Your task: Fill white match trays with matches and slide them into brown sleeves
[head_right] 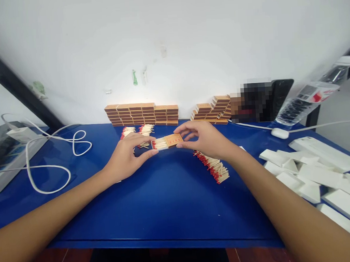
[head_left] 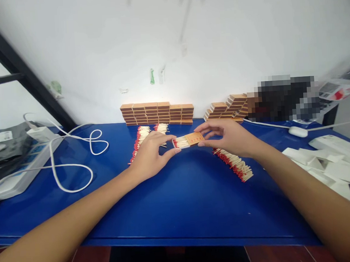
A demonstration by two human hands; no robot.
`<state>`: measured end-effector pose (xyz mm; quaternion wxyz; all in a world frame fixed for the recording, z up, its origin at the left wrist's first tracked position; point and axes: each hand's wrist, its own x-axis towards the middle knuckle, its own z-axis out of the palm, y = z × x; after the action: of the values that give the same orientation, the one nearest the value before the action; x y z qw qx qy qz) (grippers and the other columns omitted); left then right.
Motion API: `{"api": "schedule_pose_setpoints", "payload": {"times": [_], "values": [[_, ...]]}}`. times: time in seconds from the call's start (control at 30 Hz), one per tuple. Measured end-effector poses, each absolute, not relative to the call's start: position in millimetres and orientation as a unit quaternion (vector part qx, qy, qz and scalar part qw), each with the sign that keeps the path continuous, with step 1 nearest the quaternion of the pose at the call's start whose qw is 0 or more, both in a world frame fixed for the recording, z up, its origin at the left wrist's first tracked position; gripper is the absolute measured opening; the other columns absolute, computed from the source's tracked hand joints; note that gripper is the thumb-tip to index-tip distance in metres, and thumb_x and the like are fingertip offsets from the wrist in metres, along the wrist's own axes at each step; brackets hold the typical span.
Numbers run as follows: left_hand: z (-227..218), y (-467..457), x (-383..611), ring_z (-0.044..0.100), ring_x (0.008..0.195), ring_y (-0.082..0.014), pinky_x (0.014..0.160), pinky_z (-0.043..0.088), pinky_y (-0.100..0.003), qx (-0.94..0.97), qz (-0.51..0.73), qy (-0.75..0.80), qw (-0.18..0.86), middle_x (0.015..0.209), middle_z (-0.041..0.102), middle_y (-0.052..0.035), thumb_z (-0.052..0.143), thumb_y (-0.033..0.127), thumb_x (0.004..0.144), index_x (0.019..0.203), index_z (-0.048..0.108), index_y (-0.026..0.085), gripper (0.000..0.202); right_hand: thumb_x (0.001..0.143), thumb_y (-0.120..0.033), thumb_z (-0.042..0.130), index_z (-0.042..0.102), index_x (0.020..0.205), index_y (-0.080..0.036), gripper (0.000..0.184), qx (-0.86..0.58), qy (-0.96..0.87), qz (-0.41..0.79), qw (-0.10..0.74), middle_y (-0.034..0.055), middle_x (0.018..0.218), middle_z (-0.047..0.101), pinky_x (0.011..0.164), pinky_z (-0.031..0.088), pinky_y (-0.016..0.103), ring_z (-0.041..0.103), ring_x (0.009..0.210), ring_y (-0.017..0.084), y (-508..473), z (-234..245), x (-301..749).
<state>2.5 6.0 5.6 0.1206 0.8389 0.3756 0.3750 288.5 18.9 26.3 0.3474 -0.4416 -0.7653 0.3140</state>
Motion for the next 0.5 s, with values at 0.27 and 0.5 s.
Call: {"api": "schedule_pose_setpoints", "payload": {"times": [0.27, 0.5], "values": [[4, 6, 3, 0.066, 0.102, -0.0243, 0.09, 0.054, -0.04, 0.841, 0.388, 0.353, 0.13, 0.11, 0.077, -0.0055, 0.085, 0.038, 0.091, 0.118, 0.077, 0.023, 0.032, 0.077, -0.047, 0.089, 0.08, 0.108, -0.024, 0.04, -0.415, -0.775, 0.311, 0.36, 0.0075, 0.112, 0.08, 0.095, 0.064, 0.045, 0.076, 0.095, 0.025, 7, 27, 273], [3, 9, 2, 0.066, 0.1, -0.0262, 0.091, 0.052, -0.041, 0.86, 0.386, 0.308, 0.127, 0.104, 0.077, -0.004, 0.096, 0.053, 0.069, 0.112, 0.076, 0.024, 0.055, 0.08, -0.039, 0.087, 0.08, 0.117, -0.026, 0.04, -0.374, -0.775, 0.379, 0.34, 0.0062, 0.121, 0.08, 0.097, 0.063, 0.044, 0.076, 0.103, 0.026, -3, 27, 261]]}}
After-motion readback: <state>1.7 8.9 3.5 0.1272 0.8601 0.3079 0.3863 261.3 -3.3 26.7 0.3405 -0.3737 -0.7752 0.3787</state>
